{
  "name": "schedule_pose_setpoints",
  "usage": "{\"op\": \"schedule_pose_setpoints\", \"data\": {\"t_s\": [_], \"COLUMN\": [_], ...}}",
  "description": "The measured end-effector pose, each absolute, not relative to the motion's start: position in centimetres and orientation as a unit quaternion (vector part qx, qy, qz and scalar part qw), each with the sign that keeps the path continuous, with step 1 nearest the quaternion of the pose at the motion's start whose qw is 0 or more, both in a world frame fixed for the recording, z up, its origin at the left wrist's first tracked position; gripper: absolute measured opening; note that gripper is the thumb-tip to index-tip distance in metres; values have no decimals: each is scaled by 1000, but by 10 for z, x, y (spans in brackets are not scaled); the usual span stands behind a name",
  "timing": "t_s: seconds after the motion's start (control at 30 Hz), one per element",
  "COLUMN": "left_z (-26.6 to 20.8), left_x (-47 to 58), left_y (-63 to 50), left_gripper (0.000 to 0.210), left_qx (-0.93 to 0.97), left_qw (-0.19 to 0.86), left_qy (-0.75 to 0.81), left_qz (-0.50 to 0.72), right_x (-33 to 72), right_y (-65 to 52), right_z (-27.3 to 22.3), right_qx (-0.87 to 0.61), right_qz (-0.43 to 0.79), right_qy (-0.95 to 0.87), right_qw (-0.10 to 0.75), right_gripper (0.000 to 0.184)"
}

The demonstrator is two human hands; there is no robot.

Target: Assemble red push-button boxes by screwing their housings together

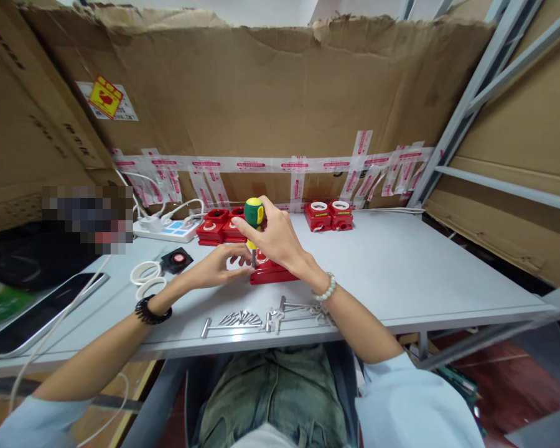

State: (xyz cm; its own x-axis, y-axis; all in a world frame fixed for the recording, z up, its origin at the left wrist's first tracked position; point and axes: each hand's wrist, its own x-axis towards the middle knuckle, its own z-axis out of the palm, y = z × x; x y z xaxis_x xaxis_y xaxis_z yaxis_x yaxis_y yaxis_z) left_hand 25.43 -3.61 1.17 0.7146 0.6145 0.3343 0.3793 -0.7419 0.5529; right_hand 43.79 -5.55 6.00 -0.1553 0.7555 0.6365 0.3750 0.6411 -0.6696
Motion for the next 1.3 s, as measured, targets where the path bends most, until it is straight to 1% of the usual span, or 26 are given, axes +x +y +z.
{"op": "schedule_pose_setpoints", "data": {"t_s": [0.13,0.27,0.37,0.53,0.67,0.77,0.9,1.0,1.1,1.3], "left_z": [9,5,4,5,4,7,19,23,15,-3], "left_x": [257,259,261,265,266,266,259,250,240,231], "left_y": [-32,-29,-28,-31,-32,-33,-41,-56,-74,-94], "left_gripper": [20,25,27,31,34,32,29,27,21,20], "left_qx": [880,864,861,862,856,850,828,843,869,890], "left_qw": [268,310,312,312,320,305,310,326,317,281], "left_qy": [300,310,309,308,312,316,325,326,322,321], "left_qz": [254,250,256,254,262,292,337,279,201,161], "right_x": [438,439,440,440,441,442,446,450,452,450], "right_y": [-58,-58,-56,-54,-55,-56,-58,-57,-54,-54], "right_z": [62,61,60,59,61,64,71,74,74,70], "right_qx": [-395,-371,-356,-344,-339,-330,-319,-320,-311,-316], "right_qz": [163,183,194,198,214,219,200,195,203,208], "right_qy": [-745,-739,-734,-746,-744,-729,-685,-656,-654,-666], "right_qw": [512,531,544,535,535,558,624,655,660,643], "right_gripper": [34,39,44,43,46,46,44,43,40,40]}}
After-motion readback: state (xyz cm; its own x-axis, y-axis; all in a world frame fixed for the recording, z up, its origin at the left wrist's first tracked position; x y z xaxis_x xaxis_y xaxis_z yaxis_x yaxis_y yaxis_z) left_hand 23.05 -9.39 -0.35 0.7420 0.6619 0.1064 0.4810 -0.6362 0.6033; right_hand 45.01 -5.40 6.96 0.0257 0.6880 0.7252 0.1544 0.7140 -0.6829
